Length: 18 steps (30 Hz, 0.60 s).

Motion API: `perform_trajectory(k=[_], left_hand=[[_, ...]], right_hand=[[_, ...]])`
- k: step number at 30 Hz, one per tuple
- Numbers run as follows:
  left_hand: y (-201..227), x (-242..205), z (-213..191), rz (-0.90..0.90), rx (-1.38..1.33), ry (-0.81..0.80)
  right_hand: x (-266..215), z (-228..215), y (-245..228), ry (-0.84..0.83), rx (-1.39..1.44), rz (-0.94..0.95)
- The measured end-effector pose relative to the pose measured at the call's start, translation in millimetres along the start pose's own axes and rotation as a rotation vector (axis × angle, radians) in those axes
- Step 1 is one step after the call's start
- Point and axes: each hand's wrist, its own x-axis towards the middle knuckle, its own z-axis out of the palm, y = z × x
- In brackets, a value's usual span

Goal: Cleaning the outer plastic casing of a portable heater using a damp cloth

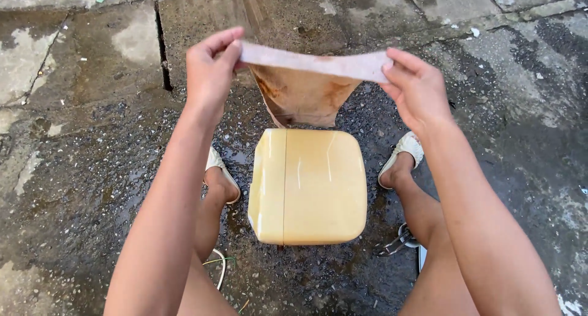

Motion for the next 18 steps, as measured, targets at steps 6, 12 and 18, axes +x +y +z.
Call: perform_trajectory(k=[6, 12, 18], left_hand=[[-49.3, -143.0, -7.2, -0.434, 0.033, 0.005], [-149.1, -248.7, -12.4, -0.641, 0.155, 0.015], [-141.5, -283.3, -17.8, -0.623, 0.028, -0.021]], right_hand=[[-129.8, -23.2, 73.9, 0.132, -0.057, 0.227], [-205.8, -45.3, 147.1, 0.215, -0.103, 0.449], [-242.6, -57.4, 158.9, 0.303, -0.182, 0.342]])
